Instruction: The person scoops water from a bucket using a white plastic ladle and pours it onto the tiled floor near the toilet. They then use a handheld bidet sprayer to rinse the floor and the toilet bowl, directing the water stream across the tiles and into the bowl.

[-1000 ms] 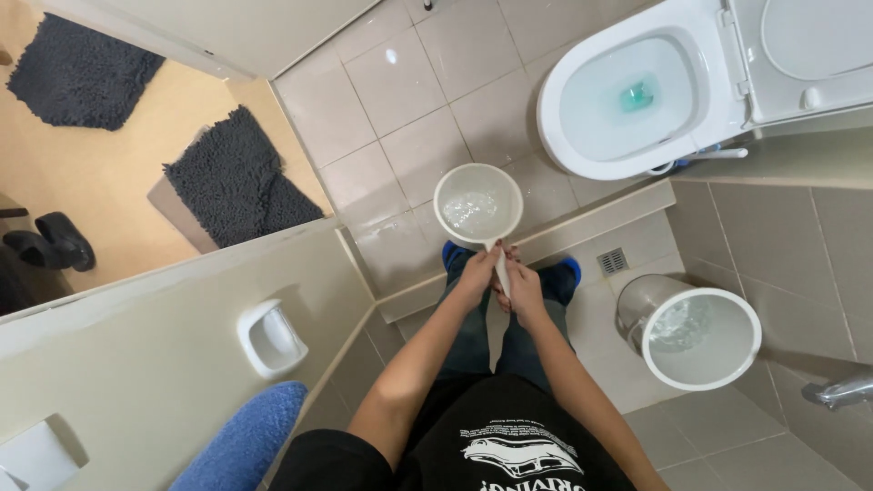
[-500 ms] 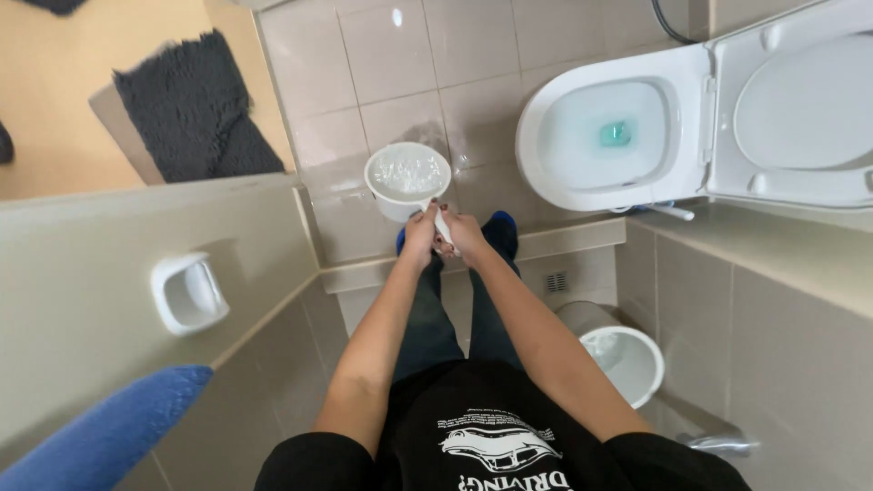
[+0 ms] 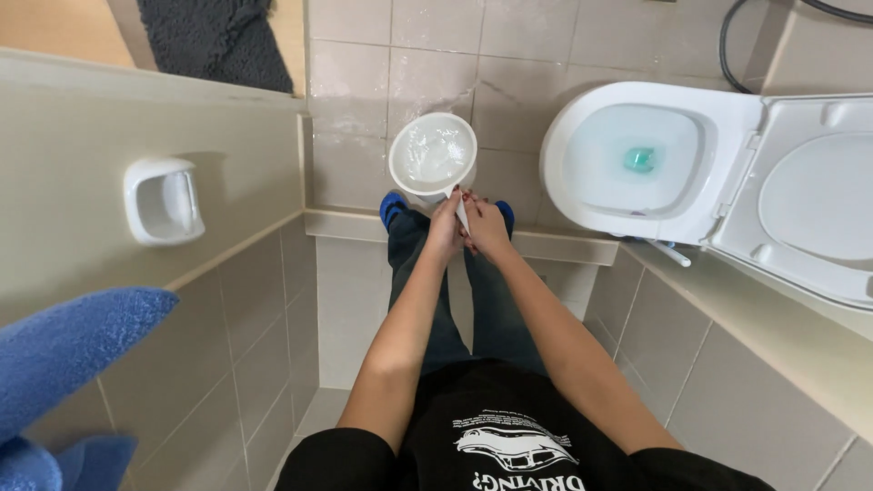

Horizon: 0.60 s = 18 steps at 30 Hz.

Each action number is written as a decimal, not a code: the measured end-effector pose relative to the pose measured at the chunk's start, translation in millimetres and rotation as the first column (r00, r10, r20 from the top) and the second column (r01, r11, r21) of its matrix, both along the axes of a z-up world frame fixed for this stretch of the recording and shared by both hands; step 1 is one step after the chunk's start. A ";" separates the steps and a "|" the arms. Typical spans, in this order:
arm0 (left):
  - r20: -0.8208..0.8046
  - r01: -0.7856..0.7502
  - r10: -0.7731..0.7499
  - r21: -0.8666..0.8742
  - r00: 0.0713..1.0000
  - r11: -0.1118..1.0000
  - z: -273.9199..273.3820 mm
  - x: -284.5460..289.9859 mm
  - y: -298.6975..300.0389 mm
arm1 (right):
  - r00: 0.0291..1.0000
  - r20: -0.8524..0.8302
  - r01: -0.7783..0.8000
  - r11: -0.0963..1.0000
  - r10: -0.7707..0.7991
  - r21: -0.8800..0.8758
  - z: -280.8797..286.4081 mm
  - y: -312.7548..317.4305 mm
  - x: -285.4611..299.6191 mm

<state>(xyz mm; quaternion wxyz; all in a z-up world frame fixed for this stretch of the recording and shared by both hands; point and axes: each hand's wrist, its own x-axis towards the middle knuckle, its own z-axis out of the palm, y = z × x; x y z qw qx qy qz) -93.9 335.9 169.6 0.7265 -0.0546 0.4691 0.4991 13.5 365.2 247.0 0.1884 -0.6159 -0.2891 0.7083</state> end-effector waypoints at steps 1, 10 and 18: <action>-0.001 -0.009 0.009 -0.003 1.000 1.000 3.8 -4.2 -3.1 | 1.000 -0.001 -0.009 1.000 0.009 -0.003 -1.4 -2.5 -3.7; -0.024 0.143 -0.151 -0.209 0.988 0.967 -30.5 -78.8 -49.3 | 0.999 0.018 -0.034 0.978 0.038 -0.206 -38.9 -38.6 -73.4; -0.213 0.214 -0.282 -0.292 0.936 0.932 -25.8 -136.4 -32.7 | 0.997 0.081 0.024 0.984 -0.010 -0.175 -42.1 -34.5 -130.0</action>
